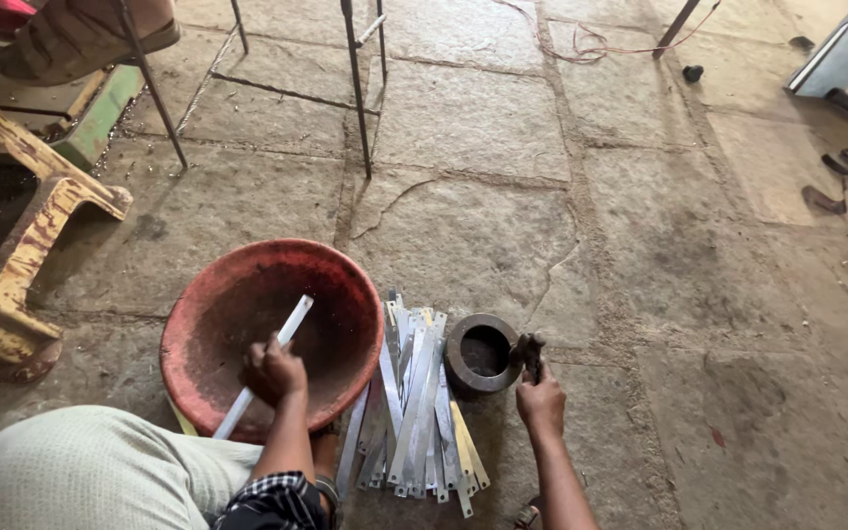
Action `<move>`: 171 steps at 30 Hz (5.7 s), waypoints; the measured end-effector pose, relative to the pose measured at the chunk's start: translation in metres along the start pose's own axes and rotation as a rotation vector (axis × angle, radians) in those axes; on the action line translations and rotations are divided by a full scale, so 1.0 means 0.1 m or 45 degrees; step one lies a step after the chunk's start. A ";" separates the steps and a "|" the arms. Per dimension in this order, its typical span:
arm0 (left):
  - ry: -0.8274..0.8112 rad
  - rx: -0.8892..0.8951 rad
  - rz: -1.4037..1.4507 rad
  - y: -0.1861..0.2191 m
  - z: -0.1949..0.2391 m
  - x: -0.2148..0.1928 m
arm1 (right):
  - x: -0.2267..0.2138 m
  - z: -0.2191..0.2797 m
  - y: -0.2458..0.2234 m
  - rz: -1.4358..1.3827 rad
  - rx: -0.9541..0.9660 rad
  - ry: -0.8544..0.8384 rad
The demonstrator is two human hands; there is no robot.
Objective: The person straightens metal strips by placing them over a cylindrical anvil and striking them with a hammer, picking them from a pile and placing them into a bowl.
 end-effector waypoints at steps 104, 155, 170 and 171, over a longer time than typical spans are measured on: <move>-1.109 0.692 0.206 2.46 0.62 1.00 | 0.23 -0.33 -0.71 -0.043 0.006 -0.028; -1.020 -1.137 1.792 2.25 0.56 1.45 | 0.07 -0.14 -0.43 -0.241 0.119 0.045; -0.956 -0.981 1.723 1.93 0.59 1.61 | -0.07 -0.15 -0.90 -0.364 -0.288 0.173; -0.942 -0.986 1.750 1.93 0.59 1.58 | -0.12 -0.14 -0.95 -0.403 -0.364 0.239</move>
Point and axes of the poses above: each hand's wrist, its own z-axis away from the middle knuckle, its own x-axis out of the palm, y = z × x, the point moved 2 cm from there along -z, towards the middle knuckle, and after that the axes turned 3 degrees about z, right-handed, at the moved point
